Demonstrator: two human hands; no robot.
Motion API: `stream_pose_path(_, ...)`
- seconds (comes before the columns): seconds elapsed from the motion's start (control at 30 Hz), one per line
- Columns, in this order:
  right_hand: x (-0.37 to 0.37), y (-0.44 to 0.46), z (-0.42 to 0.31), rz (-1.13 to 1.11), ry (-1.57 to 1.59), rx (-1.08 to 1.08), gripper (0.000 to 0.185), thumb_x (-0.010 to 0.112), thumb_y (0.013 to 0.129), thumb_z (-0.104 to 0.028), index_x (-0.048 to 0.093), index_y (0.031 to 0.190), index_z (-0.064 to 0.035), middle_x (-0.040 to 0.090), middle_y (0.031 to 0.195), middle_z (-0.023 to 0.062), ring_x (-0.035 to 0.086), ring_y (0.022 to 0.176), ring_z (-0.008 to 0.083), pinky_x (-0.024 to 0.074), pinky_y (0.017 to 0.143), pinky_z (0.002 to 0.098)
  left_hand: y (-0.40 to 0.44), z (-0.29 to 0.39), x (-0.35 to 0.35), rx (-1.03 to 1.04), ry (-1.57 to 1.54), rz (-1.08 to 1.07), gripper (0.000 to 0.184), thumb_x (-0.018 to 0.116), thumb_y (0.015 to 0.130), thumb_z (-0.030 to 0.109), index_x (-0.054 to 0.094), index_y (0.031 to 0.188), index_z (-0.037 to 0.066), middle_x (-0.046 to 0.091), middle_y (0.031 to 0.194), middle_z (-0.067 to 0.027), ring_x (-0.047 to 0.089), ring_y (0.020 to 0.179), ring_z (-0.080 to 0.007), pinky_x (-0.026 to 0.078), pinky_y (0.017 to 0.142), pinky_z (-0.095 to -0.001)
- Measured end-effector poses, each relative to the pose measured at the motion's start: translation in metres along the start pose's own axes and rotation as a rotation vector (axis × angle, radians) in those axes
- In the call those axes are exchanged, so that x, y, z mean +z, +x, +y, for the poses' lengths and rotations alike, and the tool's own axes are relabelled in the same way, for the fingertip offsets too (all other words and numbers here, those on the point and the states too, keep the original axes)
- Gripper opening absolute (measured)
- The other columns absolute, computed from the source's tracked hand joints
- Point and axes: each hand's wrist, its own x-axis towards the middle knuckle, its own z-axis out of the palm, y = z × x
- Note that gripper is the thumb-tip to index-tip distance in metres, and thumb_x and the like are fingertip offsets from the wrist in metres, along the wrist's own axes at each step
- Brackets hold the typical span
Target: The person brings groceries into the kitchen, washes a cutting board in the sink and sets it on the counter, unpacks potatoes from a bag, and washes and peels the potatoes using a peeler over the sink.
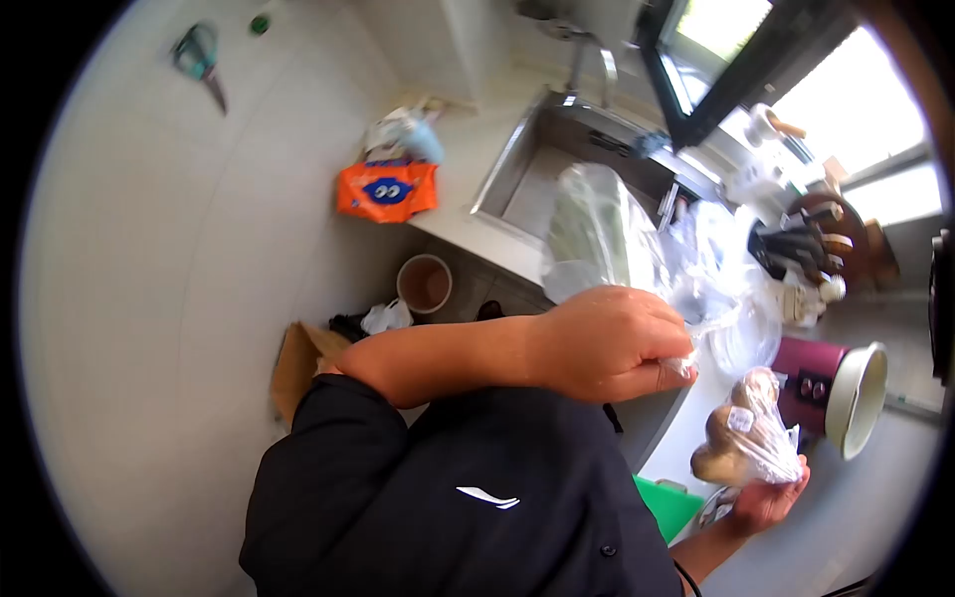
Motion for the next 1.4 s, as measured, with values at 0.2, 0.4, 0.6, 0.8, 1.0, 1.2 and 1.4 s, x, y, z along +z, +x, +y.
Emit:
stream_pose_path(0.2, 0.061, 0.061, 0.006, -0.232, 0.143, 0.147, 0.034, 0.055, 0.105, -0.015, 0.055, 0.137, -0.0034, 0.057, 0.143, 0.0138, 0.052, 0.134, 0.0315, 0.0387, 0.116, 0.055, -0.098, 0.165, -0.091, -0.257, 0.552, 0.448, 0.016, 0.074, 0.095, 0.017, 0.072, 0.091, 0.002, 0.065, 0.079, -0.007, 0.06, 0.07, -0.0173, 0.045, 0.061, -0.0329)
stream_pose_path(0.4, 0.099, 0.114, 0.024, -0.403, 0.155, 0.239, 0.044, 0.045, 0.109, -0.02, 0.041, 0.149, -0.0014, 0.047, 0.151, 0.0213, 0.048, 0.137, 0.0371, 0.0346, 0.118, 0.053, -0.185, 0.274, -0.099, -0.473, 0.39, 1.063, 0.025, 0.063, 0.104, 0.025, 0.074, 0.099, 0.003, 0.051, 0.072, 0.006, 0.04, 0.064, -0.0038, 0.037, 0.06, -0.0223)
stream_pose_path(0.6, 0.143, 0.121, 0.037, -0.368, 0.275, 0.357, 0.035, 0.047, 0.108, -0.017, 0.05, 0.142, -0.0057, 0.054, 0.146, 0.0166, 0.049, 0.136, 0.0326, 0.0351, 0.118, 0.0522, -0.187, 0.282, -0.124, -0.699, 0.36, 1.228, 0.033, 0.059, 0.105, 0.034, 0.07, 0.102, 0.002, 0.045, 0.073, 0.0083, 0.038, 0.067, -0.0034, 0.031, 0.062, -0.0213)
stream_pose_path(0.8, 0.157, 0.103, 0.05, -0.354, 0.357, 0.381, 0.029, 0.048, 0.108, -0.012, 0.053, 0.137, -0.0068, 0.06, 0.138, 0.0143, 0.055, 0.13, 0.0283, 0.0393, 0.115, 0.0471, -0.144, 0.284, -0.197, -0.57, 0.706, 1.376, 0.035, 0.061, 0.104, 0.037, 0.072, 0.1, 0.005, 0.044, 0.073, 0.0085, 0.035, 0.063, -0.0035, 0.031, 0.061, -0.0227)
stream_pose_path(1.0, 0.169, 0.053, 0.052, -0.308, 0.236, 0.371, 0.021, 0.051, 0.109, -0.013, 0.059, 0.127, -0.0045, 0.063, 0.127, 0.0093, 0.058, 0.123, 0.0221, 0.0432, 0.111, 0.0405, -0.127, 0.222, -0.267, -0.556, 0.791, 1.407, 0.037, 0.059, 0.102, 0.038, 0.075, 0.104, 0.004, 0.053, 0.065, 0.0024, 0.048, 0.061, -0.0107, 0.041, 0.06, -0.0307)
stream_pose_path(1.2, 0.154, 0.011, 0.059, -0.113, 0.022, 0.361, 0.023, 0.052, 0.108, -0.011, 0.058, 0.129, -0.0021, 0.062, 0.121, 0.0056, 0.057, 0.114, 0.0148, 0.0435, 0.104, 0.032, -0.123, 0.097, -0.365, -0.492, 1.271, 1.229, 0.029, 0.062, 0.099, 0.032, 0.077, 0.106, 0.009, 0.075, 0.09, -0.0134, 0.071, 0.088, -0.0333, 0.054, 0.08, -0.0409)
stream_pose_path(1.4, 0.119, -0.025, 0.057, -0.016, -0.498, 0.257, 0.012, 0.051, 0.108, -0.011, 0.06, 0.111, -0.0033, 0.054, 0.099, -0.0014, 0.049, 0.089, 0.0087, 0.0433, 0.084, 0.0253, -0.172, -0.045, -0.452, -0.781, 0.959, 0.873, 0.042, 0.065, 0.1, 0.038, 0.072, 0.116, 0.0, 0.076, 0.112, -0.0166, 0.071, 0.105, -0.0244, 0.052, 0.093, -0.036)
